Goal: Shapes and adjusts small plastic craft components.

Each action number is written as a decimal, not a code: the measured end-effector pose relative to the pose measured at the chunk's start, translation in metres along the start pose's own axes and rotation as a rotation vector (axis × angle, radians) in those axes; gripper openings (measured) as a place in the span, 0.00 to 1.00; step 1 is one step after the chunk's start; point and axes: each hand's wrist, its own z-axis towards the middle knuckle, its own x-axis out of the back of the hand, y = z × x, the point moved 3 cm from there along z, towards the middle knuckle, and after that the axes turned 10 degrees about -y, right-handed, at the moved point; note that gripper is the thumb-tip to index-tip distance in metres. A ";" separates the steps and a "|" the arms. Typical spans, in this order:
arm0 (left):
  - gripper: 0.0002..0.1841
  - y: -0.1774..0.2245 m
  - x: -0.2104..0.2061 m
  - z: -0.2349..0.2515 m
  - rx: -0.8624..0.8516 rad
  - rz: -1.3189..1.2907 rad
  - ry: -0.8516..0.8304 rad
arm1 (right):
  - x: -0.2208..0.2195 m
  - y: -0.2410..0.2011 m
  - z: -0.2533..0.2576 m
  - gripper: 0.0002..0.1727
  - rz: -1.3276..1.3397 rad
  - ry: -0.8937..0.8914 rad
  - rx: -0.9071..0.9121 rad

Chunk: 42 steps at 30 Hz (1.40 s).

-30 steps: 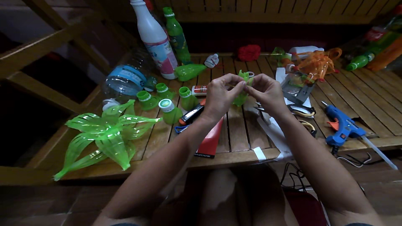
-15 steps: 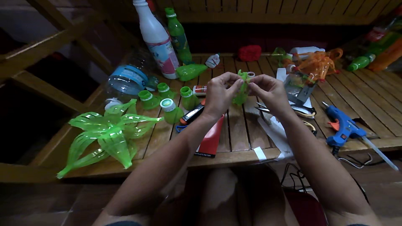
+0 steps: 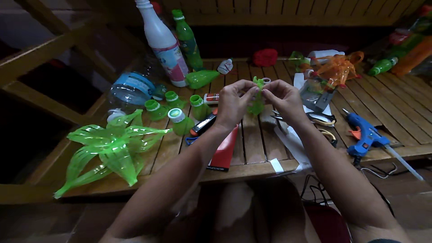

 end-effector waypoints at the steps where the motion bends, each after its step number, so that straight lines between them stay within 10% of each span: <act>1: 0.07 0.000 0.000 0.000 -0.004 0.003 0.000 | 0.000 0.000 0.000 0.06 0.001 0.003 0.002; 29: 0.07 0.001 0.004 0.001 0.124 -0.155 -0.056 | -0.005 0.011 0.001 0.09 0.018 -0.076 -0.067; 42: 0.18 0.049 0.027 -0.023 -0.051 0.436 -0.063 | -0.011 0.012 0.004 0.09 -0.019 -0.044 -0.053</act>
